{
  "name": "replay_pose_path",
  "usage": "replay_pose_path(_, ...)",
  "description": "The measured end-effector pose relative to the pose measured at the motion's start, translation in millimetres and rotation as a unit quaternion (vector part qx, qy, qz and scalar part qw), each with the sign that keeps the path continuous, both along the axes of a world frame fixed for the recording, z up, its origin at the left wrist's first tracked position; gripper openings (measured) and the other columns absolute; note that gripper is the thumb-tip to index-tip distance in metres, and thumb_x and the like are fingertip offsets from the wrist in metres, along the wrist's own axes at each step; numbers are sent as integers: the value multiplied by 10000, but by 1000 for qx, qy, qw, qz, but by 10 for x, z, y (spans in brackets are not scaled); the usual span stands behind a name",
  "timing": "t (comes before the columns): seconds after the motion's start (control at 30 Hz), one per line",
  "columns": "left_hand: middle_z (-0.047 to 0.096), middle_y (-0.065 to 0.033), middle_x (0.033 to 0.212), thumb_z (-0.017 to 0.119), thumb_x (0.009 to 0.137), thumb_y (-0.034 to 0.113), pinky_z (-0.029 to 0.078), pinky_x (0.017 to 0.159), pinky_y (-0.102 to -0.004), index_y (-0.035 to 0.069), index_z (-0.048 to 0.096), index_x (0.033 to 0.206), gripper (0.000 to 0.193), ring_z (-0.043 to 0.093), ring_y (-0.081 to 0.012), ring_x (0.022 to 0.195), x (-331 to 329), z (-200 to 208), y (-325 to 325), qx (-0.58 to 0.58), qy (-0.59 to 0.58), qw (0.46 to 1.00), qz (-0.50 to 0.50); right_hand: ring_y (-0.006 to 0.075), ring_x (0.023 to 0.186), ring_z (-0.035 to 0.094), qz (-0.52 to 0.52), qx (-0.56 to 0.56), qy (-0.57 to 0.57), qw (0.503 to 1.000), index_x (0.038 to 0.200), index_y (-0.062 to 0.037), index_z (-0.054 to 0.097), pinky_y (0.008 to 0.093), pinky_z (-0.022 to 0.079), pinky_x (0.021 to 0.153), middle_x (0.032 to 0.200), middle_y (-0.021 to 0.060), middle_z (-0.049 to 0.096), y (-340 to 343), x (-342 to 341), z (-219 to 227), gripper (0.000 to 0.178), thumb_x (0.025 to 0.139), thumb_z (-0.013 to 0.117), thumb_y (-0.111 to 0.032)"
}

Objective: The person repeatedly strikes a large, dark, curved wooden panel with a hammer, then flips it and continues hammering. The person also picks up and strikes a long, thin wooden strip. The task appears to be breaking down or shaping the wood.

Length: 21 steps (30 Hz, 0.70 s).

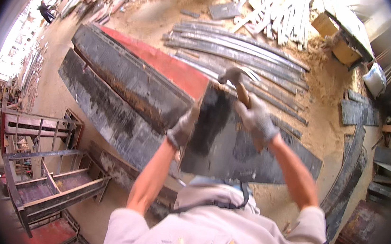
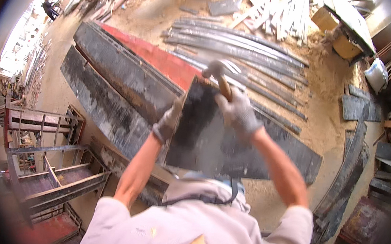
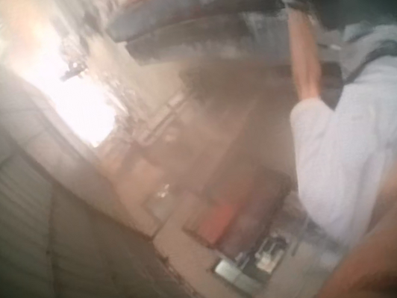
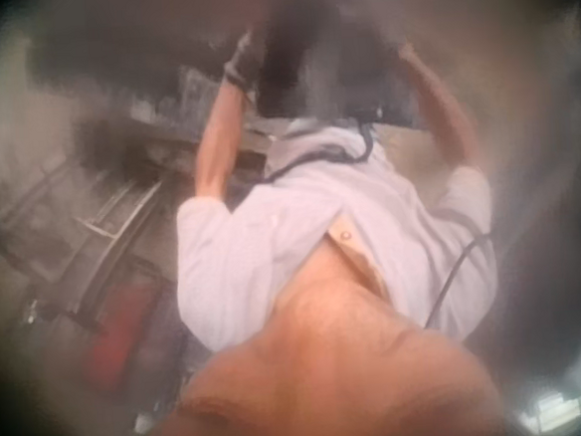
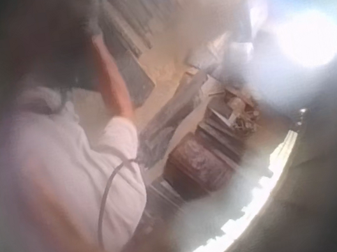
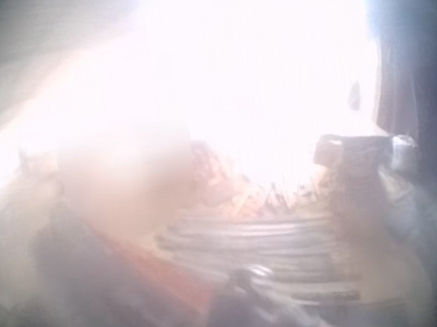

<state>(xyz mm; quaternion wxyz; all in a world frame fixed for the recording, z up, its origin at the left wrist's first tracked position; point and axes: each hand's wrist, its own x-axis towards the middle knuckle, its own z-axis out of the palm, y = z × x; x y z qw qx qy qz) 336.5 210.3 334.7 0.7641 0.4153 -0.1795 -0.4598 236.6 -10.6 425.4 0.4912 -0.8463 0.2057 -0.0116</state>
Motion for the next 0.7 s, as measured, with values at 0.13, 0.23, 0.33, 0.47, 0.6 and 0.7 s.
replay_pose_path(0.13, 477, -86, 1591, 555, 909, 787, 440, 1176, -384, 80, 304, 1655, 1057, 499, -203, 1414, -97, 4, -22, 19, -80, 992, 91, 96, 637, 547, -173, 231, -217, 932, 1008, -39, 566, 314, 476, 562, 737, 7, 591, 224, -309, -320, 175, 1050, 669, -174)
replay_pose_path(0.23, 517, -82, 1554, 562, 887, 800, 468, 1151, -384, 86, 329, 1640, 1064, 533, -203, 1383, -152, 62, -61, -25, 15, 999, 36, 253, 618, 644, -93, 16, -213, 972, 1050, -41, 607, 416, 517, 601, 735, 109, 668, 387, -379, -512, 169, 1003, 707, -169)
replay_pose_path(0.33, 527, -81, 1546, 561, 874, 811, 472, 1149, -389, 86, 337, 1634, 1073, 541, -211, 1379, -212, 181, -107, -28, 61, 997, 23, 297, 668, 680, -196, 84, -132, 968, 1058, -24, 621, 456, 537, 645, 764, 139, 699, 519, -500, -556, 199, 987, 721, -181)
replay_pose_path(0.47, 512, -84, 1559, 549, 880, 813, 470, 1154, -401, 89, 326, 1639, 1073, 527, -219, 1395, -284, 328, -200, -48, 56, 997, 2, 98, 428, 518, -283, 276, -218, 892, 1059, -48, 582, 292, 412, 394, 627, -8, 567, 707, -521, -520, 252, 1051, 674, -282)
replay_pose_path(0.6, 499, -93, 1574, 536, 884, 820, 459, 1169, -410, 88, 330, 1636, 1070, 521, -228, 1404, -328, 381, -291, -36, 70, 997, 5, 138, 400, 517, -228, 348, -121, 901, 987, -63, 540, 314, 425, 363, 613, 22, 540, 860, -435, -518, 286, 1053, 660, -314)
replay_pose_path(0.7, 503, -102, 1572, 539, 886, 816, 456, 1175, -417, 87, 336, 1633, 1063, 530, -234, 1398, -337, 381, -364, -37, 20, 999, 25, 132, 404, 522, -294, 346, -117, 884, 999, -63, 519, 301, 422, 353, 606, 17, 531, 892, -469, -493, 288, 1064, 641, -317)
